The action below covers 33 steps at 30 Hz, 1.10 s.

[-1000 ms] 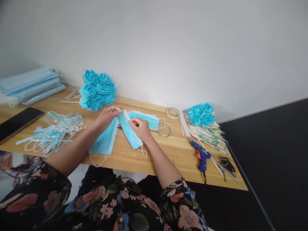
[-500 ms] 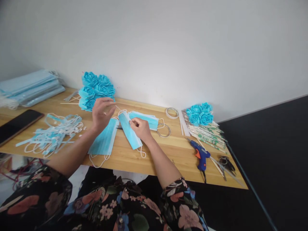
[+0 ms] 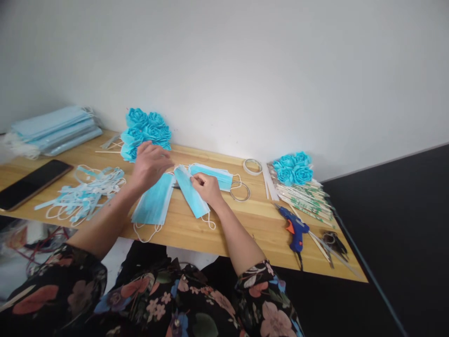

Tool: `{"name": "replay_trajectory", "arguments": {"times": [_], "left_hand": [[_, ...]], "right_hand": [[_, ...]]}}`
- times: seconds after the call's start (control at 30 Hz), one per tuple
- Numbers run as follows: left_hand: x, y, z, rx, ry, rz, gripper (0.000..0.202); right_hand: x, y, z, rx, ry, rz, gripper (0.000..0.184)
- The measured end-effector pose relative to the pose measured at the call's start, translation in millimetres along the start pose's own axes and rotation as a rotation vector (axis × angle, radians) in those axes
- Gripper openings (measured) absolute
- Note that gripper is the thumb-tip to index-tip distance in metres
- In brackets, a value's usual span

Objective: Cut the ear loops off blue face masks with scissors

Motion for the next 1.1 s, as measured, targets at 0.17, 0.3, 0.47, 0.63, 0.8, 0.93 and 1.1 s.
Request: {"name": "replay_trajectory", "arguments": {"times": [0.17,0.3,0.47,0.63,0.8,0.93,1.1], "left_hand": [[-2,45,109.8,0.112,-0.153,0.242,0.02],[-22,126,172.1,0.137,-0.366,0.545,0.028],[-58,229,148.6,0.217,-0.152,1.072,0.036],[-70,265,120.0,0.266,-0.04,1.193,0.035],[-66,278,103.8,0.333,0.03,1.204,0.035],[-61,284,94.9,0.364,0.058,1.175,0.035],[-58,288,91.3,0.417,0.084,1.126,0.036]], "right_hand": [[2,-4,2,0.01,-0.035,-0.009,0.031],[2,-3,1,0.009,-0.03,-0.006,0.03],[1,-1,3,-0.019,-0.037,-0.003,0.031],[3,-6,5,-0.037,-0.037,-0.029,0.033],[2,-7,4,-0.039,-0.032,-0.038,0.031],[1,-6,4,-0.048,-0.028,-0.017,0.03],[1,-8,4,-0.049,-0.034,-0.009,0.028]]}}
Point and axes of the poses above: each hand's wrist, its own x-axis towards the middle knuckle, its own z-axis out of the back of the hand, y = z × x, the point moved 8 cm from there along x, towards the middle knuckle, and after that the axes turned 12 degrees about -x, right-handed, at the moved point
